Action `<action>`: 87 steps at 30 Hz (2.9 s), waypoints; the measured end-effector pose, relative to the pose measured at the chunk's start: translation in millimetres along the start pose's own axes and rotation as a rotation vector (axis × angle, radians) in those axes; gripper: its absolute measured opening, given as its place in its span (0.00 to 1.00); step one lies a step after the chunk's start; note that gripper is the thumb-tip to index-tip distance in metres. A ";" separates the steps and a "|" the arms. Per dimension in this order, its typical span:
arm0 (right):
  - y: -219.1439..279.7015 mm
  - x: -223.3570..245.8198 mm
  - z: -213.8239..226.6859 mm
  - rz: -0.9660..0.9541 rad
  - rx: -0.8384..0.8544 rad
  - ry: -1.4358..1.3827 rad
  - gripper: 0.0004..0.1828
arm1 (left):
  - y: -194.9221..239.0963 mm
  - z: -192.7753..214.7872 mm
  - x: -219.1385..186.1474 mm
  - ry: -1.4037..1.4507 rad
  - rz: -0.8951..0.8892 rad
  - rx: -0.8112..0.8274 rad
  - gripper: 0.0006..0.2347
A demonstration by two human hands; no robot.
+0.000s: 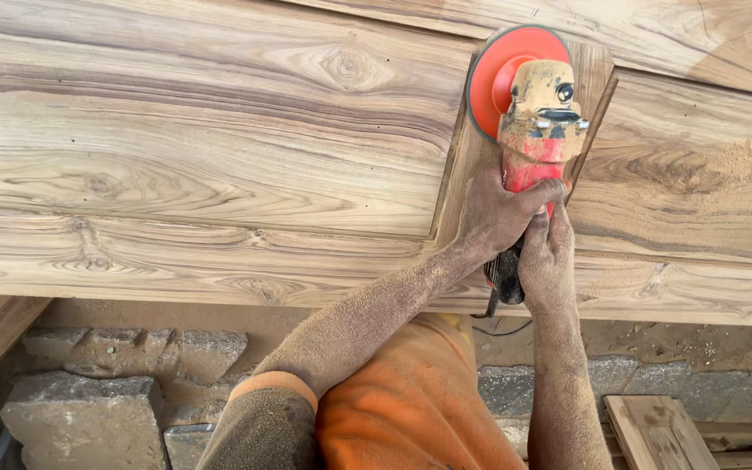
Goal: The person uses a red orbital sander to smooth the surface of a large wooden door panel. They move the tool across the flat surfaces and along the raised frame edges, generating sawdust. The work is performed in an outdoor area with other wood pieces nearby.
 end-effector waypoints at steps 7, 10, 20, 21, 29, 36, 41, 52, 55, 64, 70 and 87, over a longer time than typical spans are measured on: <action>29.6 -42.2 -8.5 0.075 0.013 0.027 0.28 | 34.9 14.5 20.5 0.032 -0.041 0.021 0.21; 47.3 -56.3 -7.6 0.083 0.012 0.055 0.27 | 48.2 17.5 31.3 -0.054 0.035 0.017 0.20; 114.2 -94.5 -15.1 0.189 0.012 0.066 0.22 | 119.2 25.4 75.7 0.044 -0.001 0.062 0.17; 122.5 -98.6 -15.8 0.154 0.011 0.067 0.22 | 127.4 28.1 79.8 0.037 0.006 0.066 0.17; 192.0 -131.7 -29.3 0.050 0.017 0.097 0.25 | 196.8 47.3 107.1 -0.080 0.030 0.048 0.17; 245.1 -187.0 -30.6 0.019 -0.045 0.062 0.28 | 243.9 45.4 135.1 -0.193 0.051 0.080 0.20; 240.8 -194.5 -31.0 -0.062 -0.116 -0.125 0.28 | 230.9 38.2 132.9 -0.234 0.117 0.168 0.20; 61.2 -68.0 -6.6 0.135 -0.057 0.098 0.32 | 61.3 13.9 46.2 -0.072 -0.004 0.137 0.17; 22.0 -31.1 -0.1 0.119 -0.022 0.034 0.35 | 11.3 0.0 28.2 -0.099 -0.091 0.078 0.17; -24.8 7.0 12.4 -0.031 -0.014 -0.225 0.26 | -35.9 -26.5 -2.4 -0.135 -0.015 0.057 0.21; 24.7 -37.7 7.5 0.041 -0.035 0.006 0.25 | 21.0 -6.7 21.7 -0.062 0.009 0.089 0.20; 181.0 -141.5 -22.7 0.048 -0.089 -0.002 0.23 | 169.5 30.8 95.9 -0.224 0.131 0.195 0.17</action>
Point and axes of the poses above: each hand's wrist, its own y-axis away from the middle knuckle, its own z-axis out of the back of the hand, x = y × z, the point moved 1 cm from there along -y, towards the middle knuckle, and after that the axes turned 2 degrees about -z, right-handed, at the moved point
